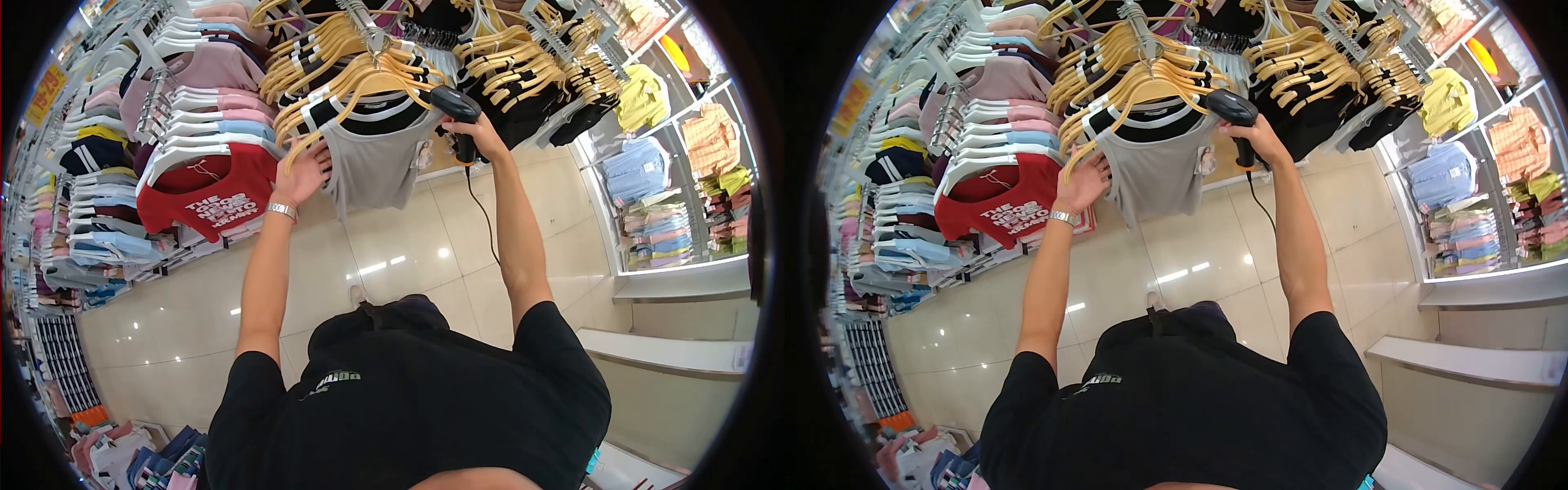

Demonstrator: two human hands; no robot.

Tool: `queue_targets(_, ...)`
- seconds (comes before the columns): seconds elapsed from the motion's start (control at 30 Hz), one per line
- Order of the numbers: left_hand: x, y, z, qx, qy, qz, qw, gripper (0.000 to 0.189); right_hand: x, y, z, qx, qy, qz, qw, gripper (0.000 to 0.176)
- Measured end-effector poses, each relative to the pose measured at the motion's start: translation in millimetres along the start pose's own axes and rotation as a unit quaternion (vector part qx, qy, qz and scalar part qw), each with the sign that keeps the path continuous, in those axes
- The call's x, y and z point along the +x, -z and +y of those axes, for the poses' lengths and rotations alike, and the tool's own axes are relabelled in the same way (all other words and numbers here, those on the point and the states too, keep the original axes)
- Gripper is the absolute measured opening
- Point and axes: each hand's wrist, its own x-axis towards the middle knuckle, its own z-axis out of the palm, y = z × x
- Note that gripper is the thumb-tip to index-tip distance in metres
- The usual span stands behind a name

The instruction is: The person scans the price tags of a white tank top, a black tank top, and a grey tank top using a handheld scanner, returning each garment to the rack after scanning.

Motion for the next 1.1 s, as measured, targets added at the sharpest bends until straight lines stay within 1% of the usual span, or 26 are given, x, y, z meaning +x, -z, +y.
queue_targets(0.03,1.6,10.1,-9.9,-0.003,0.002,0.028,1.0,0.077,-1.9,-2.5,-1.2,0.0,-0.005,0.004,1.0,0.026)
queue_targets(0.1,4.7,21.1,-29.5,-0.01,0.007,0.082,0.997,0.08,-6.3,-6.7,-2.2,-0.032,-0.007,-0.007,0.999,0.032)
queue_targets(0.13,5.5,22.3,-36.6,-0.016,0.018,0.064,0.998,0.073,-8.0,-7.5,-1.4,-0.048,-0.007,-0.013,0.999,0.035)
queue_targets(0.17,7.6,23.0,-46.7,0.061,0.003,0.108,0.992,0.07,-9.8,-7.4,3.1,-0.054,-0.003,0.016,0.998,0.039)
queue_targets(0.23,11.6,14.3,-68.5,0.213,-0.024,0.195,0.957,0.065,-18.2,-8.7,22.0,-0.066,0.001,0.074,0.995,0.048)
queue_targets(0.27,13.1,12.5,-68.4,0.379,0.066,0.214,0.898,0.068,-20.8,-9.4,31.9,-0.03,0.027,0.092,0.995,0.057)
queue_targets(0.37,26.5,-10.3,-80.2,0.5,0.093,0.219,0.832,0.068,-44.6,-24.5,28.6,0.007,0.059,0.163,0.985,0.056)
queue_targets(0.4,30.9,-8.1,-83.4,0.496,0.101,0.24,0.828,0.069,-51.7,-28.8,27.1,0.0,0.067,0.18,0.981,0.049)
queue_targets(0.47,37.7,0.1,-93.4,0.488,0.121,0.277,0.819,0.07,-71.6,-34.2,21.6,0.007,0.042,0.179,0.983,0.042)
queue_targets(0.5,37.1,-3.5,-95.4,0.463,0.112,0.264,0.838,0.069,-81.9,-36.2,17.6,0.011,0.028,0.18,0.983,0.039)
queue_targets(0.53,34.7,-7.7,-97.1,0.438,0.103,0.253,0.856,0.069,-90.8,-40.7,12.2,0.054,0.01,0.165,0.985,0.032)
queue_targets(0.63,24.4,-5.0,-104.5,0.37,0.105,0.232,0.893,0.064,-116.6,-40.0,45.7,0.052,-0.069,0.11,0.99,0.032)
queue_targets(0.67,21.5,-1.0,-105.0,0.349,0.109,0.228,0.902,0.062,-124.5,-43.1,58.7,0.071,-0.077,0.091,0.99,0.031)
queue_targets(0.77,4.0,6.2,-106.7,0.212,0.154,0.215,0.941,0.049,-142.6,-53.5,86.0,0.069,-0.146,0.051,0.986,0.034)
queue_targets(0.83,-7.1,11.8,-112.2,0.114,0.125,0.204,0.964,0.044,-147.4,-65.7,89.4,0.089,-0.166,0.014,0.982,0.035)
queue_targets(0.87,-11.5,14.4,-115.4,0.066,0.11,0.198,0.972,0.041,-150.1,-72.3,91.1,0.109,-0.175,-0.003,0.979,0.039)
queue_targets(0.9,-14.7,10.0,-116.0,0.038,0.101,0.193,0.975,0.041,-150.3,-79.8,94.5,0.13,-0.181,-0.032,0.974,0.043)
queue_targets(0.97,-22.8,-2.5,-117.2,-0.02,0.082,0.186,0.979,0.042,-149.1,-97.3,95.8,0.148,-0.151,-0.081,0.974,0.047)
queue_targets(1.0,-26.3,-3.4,-118.7,-0.041,0.086,0.172,0.981,0.042,-147.4,-103.5,93.1,0.18,-0.135,-0.102,0.969,0.047)
queue_targets(1.07,-34.5,-4.4,-120.3,-0.083,0.089,0.146,0.982,0.043,-143.8,-111.3,90.7,0.231,-0.123,-0.092,0.961,0.048)
queue_targets(1.1,-38.7,-5.4,-121.0,-0.077,0.085,0.158,0.981,0.044,-143.1,-113.4,91.8,0.257,-0.118,-0.088,0.955,0.049)
